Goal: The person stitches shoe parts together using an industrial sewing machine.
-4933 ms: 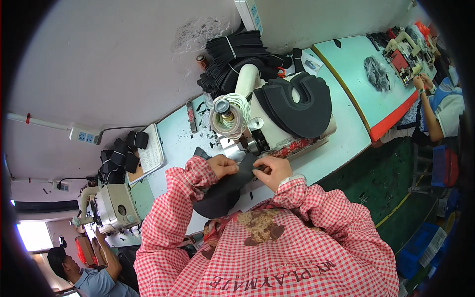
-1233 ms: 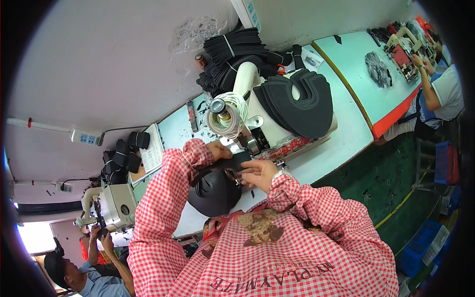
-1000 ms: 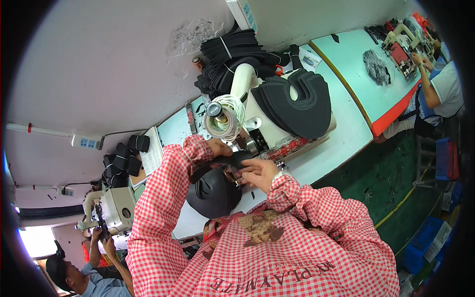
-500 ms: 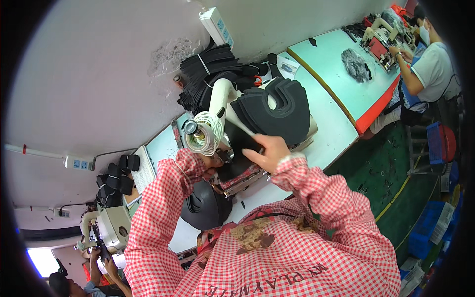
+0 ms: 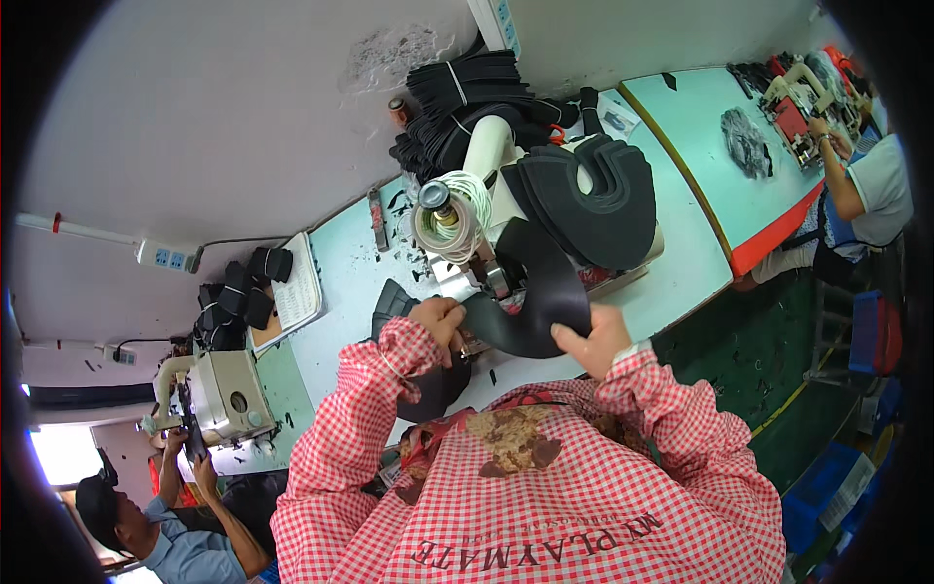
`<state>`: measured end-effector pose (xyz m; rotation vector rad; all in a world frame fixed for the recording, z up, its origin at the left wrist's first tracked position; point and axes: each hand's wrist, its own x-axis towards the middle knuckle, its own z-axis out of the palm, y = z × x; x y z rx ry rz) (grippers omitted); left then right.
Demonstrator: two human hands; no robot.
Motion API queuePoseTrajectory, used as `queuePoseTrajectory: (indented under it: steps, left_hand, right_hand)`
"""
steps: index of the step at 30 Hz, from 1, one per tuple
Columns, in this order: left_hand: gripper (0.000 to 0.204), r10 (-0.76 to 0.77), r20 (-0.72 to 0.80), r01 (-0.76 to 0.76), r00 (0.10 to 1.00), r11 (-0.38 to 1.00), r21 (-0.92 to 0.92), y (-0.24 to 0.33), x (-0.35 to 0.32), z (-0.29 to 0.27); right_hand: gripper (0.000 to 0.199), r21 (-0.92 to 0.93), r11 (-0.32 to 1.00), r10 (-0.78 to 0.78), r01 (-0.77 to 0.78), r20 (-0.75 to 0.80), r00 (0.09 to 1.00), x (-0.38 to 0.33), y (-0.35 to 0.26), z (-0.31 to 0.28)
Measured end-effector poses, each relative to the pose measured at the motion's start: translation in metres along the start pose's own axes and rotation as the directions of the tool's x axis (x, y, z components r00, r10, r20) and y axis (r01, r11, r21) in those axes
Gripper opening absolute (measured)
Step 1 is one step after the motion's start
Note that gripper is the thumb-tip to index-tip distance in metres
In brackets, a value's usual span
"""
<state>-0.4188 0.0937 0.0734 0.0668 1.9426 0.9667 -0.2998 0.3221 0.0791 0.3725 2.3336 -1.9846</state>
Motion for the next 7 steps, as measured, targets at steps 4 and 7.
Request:
queuePoseTrajectory:
  steps: [4,7]
  left_hand:
    - [0.033,-0.009,-0.051,0.021,0.999,0.971,0.240,0.013,0.005,-0.006]
    - [0.035,0.008,-0.064,0.009,0.998,0.963,0.269,0.022,0.021,-0.003]
  right_hand:
    - [0.016,-0.052,0.997,0.062,-0.061,0.033,0.998,-0.006,0.015,0.015]
    - [0.015,-0.044,0.993,0.109,-0.108,0.017,0.994,-0.008,0.008,0.012]
